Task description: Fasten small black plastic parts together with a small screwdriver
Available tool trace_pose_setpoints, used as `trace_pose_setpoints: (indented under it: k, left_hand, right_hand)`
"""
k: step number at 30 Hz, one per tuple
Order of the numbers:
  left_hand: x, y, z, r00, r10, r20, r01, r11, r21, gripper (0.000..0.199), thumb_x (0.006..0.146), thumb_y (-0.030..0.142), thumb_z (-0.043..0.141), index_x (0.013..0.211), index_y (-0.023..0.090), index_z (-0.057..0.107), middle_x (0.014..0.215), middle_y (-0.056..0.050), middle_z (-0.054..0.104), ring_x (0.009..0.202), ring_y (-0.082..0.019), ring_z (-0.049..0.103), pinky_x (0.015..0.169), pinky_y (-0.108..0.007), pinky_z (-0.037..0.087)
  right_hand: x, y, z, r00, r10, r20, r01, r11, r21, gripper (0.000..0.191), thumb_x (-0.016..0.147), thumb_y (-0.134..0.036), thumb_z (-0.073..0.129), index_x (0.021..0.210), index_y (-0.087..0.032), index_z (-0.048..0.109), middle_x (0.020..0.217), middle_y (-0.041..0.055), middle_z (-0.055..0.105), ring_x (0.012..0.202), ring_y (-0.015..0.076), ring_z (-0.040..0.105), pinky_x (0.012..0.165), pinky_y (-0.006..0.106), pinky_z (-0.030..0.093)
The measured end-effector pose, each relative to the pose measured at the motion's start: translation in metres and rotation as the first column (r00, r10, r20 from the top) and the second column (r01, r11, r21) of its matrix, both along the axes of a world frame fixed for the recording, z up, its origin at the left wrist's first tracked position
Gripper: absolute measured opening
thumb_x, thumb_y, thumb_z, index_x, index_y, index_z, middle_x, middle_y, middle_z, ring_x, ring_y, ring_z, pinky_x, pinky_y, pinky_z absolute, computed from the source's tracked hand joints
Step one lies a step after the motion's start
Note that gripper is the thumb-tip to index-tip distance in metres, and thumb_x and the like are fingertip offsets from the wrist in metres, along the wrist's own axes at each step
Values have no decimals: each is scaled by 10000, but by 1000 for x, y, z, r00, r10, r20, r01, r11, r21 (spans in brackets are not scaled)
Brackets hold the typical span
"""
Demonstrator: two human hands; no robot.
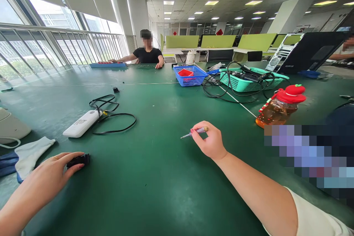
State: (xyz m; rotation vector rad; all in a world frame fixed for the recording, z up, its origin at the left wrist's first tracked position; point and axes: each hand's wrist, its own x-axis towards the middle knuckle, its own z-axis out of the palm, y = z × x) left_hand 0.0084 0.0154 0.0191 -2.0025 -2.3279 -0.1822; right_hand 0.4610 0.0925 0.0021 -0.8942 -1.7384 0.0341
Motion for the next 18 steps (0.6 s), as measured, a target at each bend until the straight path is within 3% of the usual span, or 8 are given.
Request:
trace_pose_setpoints:
  k: [4, 6, 9, 12, 15, 18]
  left_hand:
    - [44, 6, 18, 998, -69, 8, 69, 996, -49, 426, 861, 547, 443, 1124, 309, 681, 1129, -9, 724, 995, -265, 666, 939, -415, 497]
    - [82, 13, 27, 979, -200, 52, 203, 977, -69, 429, 870, 540, 465, 1167, 309, 672, 1169, -24, 713, 1047, -274, 653, 943, -403, 496]
    - [146, 31, 32, 896, -437, 75, 441, 895, -64, 353, 890, 484, 510, 1142, 309, 684, 1172, -28, 708, 1095, -265, 629, 942, -368, 486]
    - [201, 54, 27, 814, -580, 41, 581, 812, -52, 270, 899, 384, 558, 1114, 287, 689, 1084, -37, 719, 1021, -251, 635, 906, -364, 484]
    - [236, 74, 16, 803, -595, -27, 593, 803, -63, 216, 892, 290, 582, 1067, 243, 699, 1011, -68, 711, 982, -263, 625, 865, -375, 480]
    - [249, 84, 5, 823, -565, -51, 564, 825, -34, 221, 895, 248, 572, 1079, 222, 690, 1035, -90, 701, 990, -280, 612, 845, -389, 477]
  right_hand:
    - [0, 1, -1, 998, 16, 55, -18, 1000, 26, 113, 862, -186, 593, 760, -235, 595, 696, -14, 669, 656, 154, 612, 681, 310, 511]
    - [-1, 3, -4, 990, 46, 132, -50, 998, 27, 87, 865, -182, 599, 801, -239, 614, 740, -7, 692, 706, 165, 626, 721, 323, 515]
    - [-4, 5, -10, 948, 153, 277, -149, 988, -38, 86, 880, -175, 590, 888, -237, 650, 893, 23, 721, 831, 180, 658, 787, 336, 523]
    - [-8, 5, -17, 860, 255, 442, -217, 967, -134, 139, 832, -109, 605, 875, -224, 671, 987, 39, 716, 871, 188, 656, 801, 341, 526]
    - [-13, 3, -22, 760, 325, 562, -232, 944, -232, 224, 749, -27, 604, 854, -212, 674, 981, 36, 718, 864, 198, 640, 799, 356, 534]
    - [-16, 2, -22, 754, 349, 557, -223, 933, -283, 320, 707, 33, 544, 883, -203, 669, 968, 36, 726, 907, 202, 633, 834, 357, 541]
